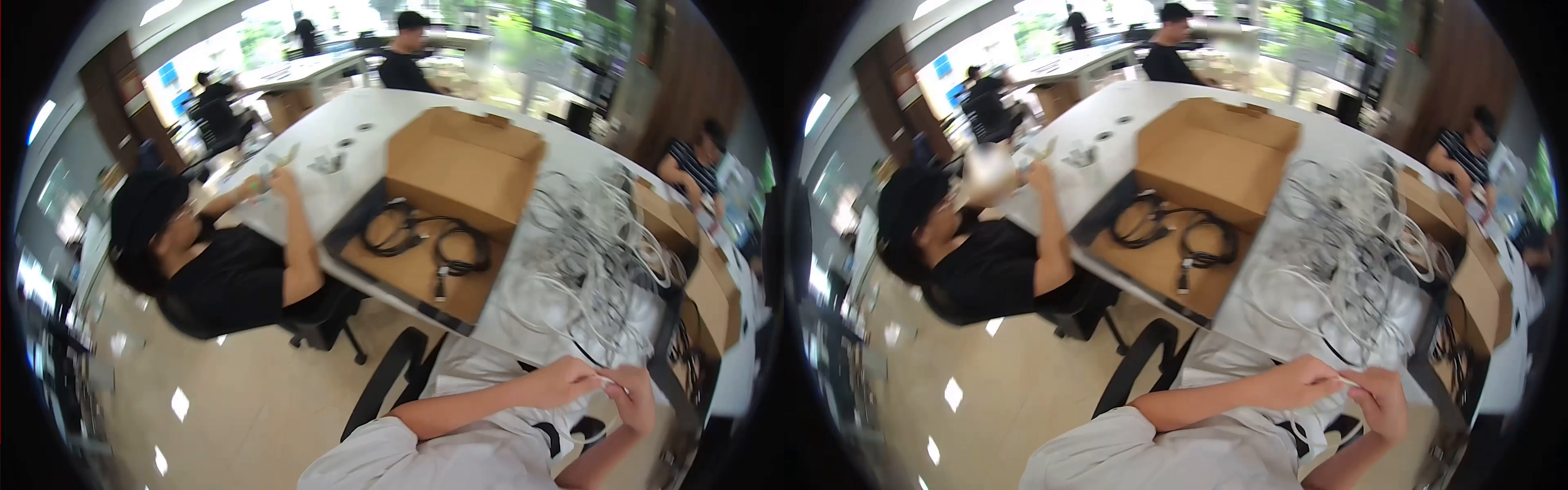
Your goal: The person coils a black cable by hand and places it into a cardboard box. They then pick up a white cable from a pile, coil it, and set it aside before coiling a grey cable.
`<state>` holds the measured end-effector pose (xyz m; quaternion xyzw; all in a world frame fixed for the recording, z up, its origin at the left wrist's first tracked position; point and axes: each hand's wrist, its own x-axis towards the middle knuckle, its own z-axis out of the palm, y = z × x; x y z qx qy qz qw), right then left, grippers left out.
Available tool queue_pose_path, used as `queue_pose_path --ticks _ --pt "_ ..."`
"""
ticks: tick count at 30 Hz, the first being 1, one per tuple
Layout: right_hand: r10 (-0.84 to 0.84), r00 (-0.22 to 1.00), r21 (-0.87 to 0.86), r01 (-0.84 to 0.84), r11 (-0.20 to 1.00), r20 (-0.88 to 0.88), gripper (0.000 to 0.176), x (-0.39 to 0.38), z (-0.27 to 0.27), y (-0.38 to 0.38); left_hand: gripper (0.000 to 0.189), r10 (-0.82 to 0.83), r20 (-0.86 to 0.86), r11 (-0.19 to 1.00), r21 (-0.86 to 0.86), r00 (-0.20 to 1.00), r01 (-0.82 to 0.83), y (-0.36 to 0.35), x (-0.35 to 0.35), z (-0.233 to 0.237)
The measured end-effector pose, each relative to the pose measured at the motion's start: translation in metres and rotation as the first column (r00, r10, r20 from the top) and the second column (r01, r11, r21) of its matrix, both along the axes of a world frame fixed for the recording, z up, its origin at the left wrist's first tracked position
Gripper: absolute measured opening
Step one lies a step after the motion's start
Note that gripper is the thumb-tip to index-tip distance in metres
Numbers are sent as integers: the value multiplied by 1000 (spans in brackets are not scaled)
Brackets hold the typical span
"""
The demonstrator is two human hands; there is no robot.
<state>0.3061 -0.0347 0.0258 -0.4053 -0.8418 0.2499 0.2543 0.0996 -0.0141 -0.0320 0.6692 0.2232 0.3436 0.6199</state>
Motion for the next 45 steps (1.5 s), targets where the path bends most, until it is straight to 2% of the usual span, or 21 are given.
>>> queue_pose_path --ticks 3,6,7,10,14,17,20,21,23,24,25,27,28,29,30,32,34,36,42,43,45 --pt "17 998 86 -22 996 58 28 11 2 -5 34 -305 254 915 -188 918 356 2 12 -16" --pt "40 990 82 -29 996 -134 29 16 4 -21 37 -519 532 532 -411 669 740 -3 7 0" --pt "50 987 110 -34 993 -153 30 18 3 -25 41 -536 612 359 -457 581 813 0 10 5" --pt "-27 990 119 44 992 -141 31 25 3 -48 39 -507 690 161 -514 517 843 -8 23 2" --pt "-183 976 216 205 955 -118 37 30 4 -68 34 -564 509 307 -602 650 737 -4 31 7" --pt "-367 870 292 464 837 -329 32 19 14 -89 34 -551 444 428 -577 707 696 -11 39 14" --pt "-392 718 443 676 589 -575 27 16 14 -102 35 -424 417 613 -521 804 594 -19 48 19" --pt "-456 609 509 793 335 -649 16 13 7 -104 35 -349 452 672 -490 821 556 -22 52 22" --pt "-401 454 411 891 193 -796 12 0 -12 -122 37 -97 478 778 -511 873 366 -28 55 33" --pt "-369 370 345 929 133 -853 12 -9 -23 -132 37 -83 582 769 -479 809 424 -26 54 35" --pt "-262 471 423 879 221 -842 19 -16 -33 -134 36 -72 680 765 -432 729 478 -20 52 36" --pt "-205 656 369 624 689 -727 27 -33 -51 -140 36 -28 803 786 -350 595 510 -13 50 43" --pt "-343 665 60 504 862 -664 32 -49 -42 -140 36 15 828 801 -345 560 489 -15 47 46" --pt "-426 661 -263 338 904 -618 36 -58 -51 -129 36 54 850 814 -341 523 470 -18 43 50" --pt "-372 628 -341 175 924 -684 43 -63 -56 -114 36 78 841 834 -349 535 427 -20 42 53" --pt "-454 303 -497 -77 865 -838 53 -52 -78 -86 36 155 819 865 -382 552 325 -32 38 52" --pt "-389 18 -389 -18 921 -921 57 -46 -59 -80 35 174 797 873 -397 578 284 -38 37 37" --pt "-350 -109 -359 84 929 -931 54 -25 -54 -75 35 156 773 882 -389 615 265 -38 36 29" --pt "-402 75 -403 2 915 -912 56 -10 -18 -86 35 13 543 851 -447 839 276 -35 27 22" --pt "-485 9 -482 96 871 -874 55 -24 -6 -86 35 -36 502 840 -453 864 299 -33 28 18" --pt "-445 179 -440 71 895 -877 54 -15 -15 -87 37 -74 426 869 -415 902 268 -31 29 13"
